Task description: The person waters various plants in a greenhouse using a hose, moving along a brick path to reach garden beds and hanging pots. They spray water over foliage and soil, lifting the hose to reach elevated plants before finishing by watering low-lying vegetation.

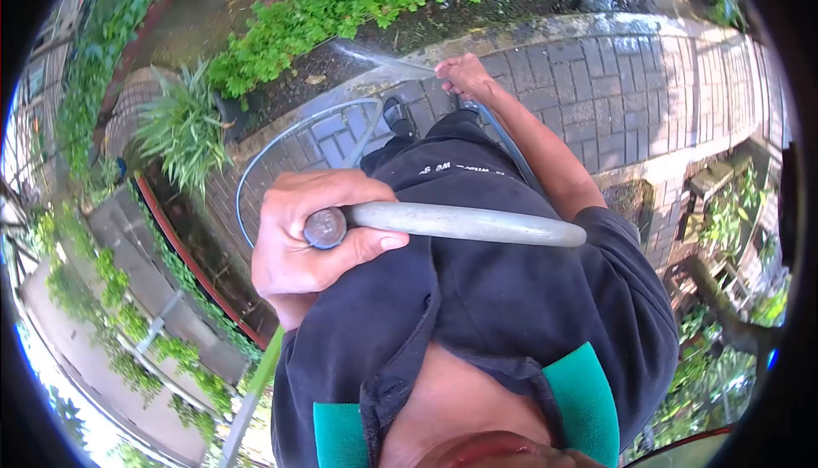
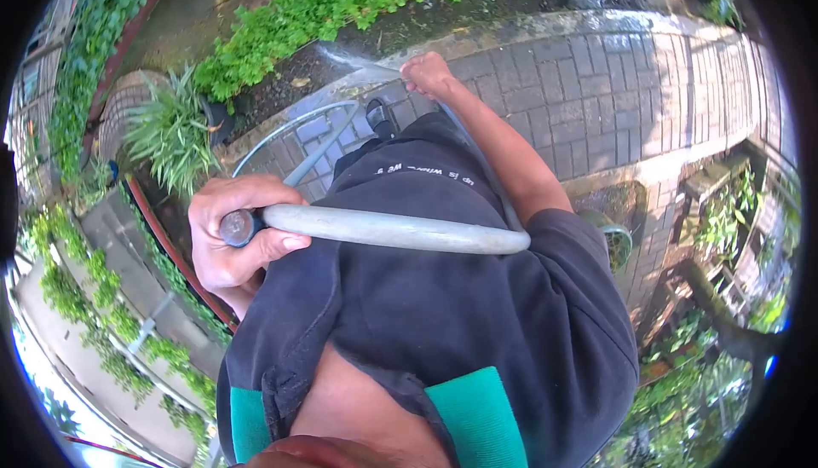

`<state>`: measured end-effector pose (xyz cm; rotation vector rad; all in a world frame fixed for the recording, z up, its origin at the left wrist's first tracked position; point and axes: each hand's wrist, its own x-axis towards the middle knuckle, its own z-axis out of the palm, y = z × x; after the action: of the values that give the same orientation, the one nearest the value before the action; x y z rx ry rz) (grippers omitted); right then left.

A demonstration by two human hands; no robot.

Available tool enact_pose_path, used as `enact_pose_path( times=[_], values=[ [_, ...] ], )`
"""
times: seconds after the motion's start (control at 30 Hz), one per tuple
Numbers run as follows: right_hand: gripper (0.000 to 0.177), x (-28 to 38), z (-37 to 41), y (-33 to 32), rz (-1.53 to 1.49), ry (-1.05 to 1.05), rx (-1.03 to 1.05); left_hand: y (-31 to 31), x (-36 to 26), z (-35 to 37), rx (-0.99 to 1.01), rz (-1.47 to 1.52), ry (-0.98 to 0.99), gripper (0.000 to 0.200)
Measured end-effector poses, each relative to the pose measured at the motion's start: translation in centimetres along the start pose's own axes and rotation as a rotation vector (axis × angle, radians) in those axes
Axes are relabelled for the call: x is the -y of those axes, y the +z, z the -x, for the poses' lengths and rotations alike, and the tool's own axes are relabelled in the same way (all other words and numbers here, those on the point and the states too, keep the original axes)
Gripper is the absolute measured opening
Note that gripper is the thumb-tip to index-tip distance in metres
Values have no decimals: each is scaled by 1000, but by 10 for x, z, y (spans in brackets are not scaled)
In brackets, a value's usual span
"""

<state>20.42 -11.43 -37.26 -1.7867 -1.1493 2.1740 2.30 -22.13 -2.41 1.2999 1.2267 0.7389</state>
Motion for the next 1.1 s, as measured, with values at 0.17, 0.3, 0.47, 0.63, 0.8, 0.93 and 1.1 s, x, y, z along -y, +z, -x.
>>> enact_pose_path(
  times=[0.17, 0.3, 0.47, 0.63, 0.8, 0.93, 1.1],
  values=[
    [25, 32, 2, 46, 114, -53, 98, -12, 13, 26, -93, 8, 53, 32],
    [22, 54, -2, 89, 181, -110, 197, -29, 21, 49, -143, -2, 48, 28],
    [25, 78, -2, 149, 266, -182, 275, -54, 33, 80, -186, 76, 4, 22],
    [23, 118, -8, 187, 190, -285, 222, -85, 45, 107, -231, 107, 81, 21],
    [18, 178, -1, 184, 291, -410, -1, -117, 53, 125, -220, 119, 177, 20],
    [17, 157, -55, 153, 641, -797, -256, -140, 58, 134, -236, 157, 155, 23],
    [19, 150, -15, 109, 2, -304, -360, -169, 62, 149, -477, 355, 43, 21]
  ],
)
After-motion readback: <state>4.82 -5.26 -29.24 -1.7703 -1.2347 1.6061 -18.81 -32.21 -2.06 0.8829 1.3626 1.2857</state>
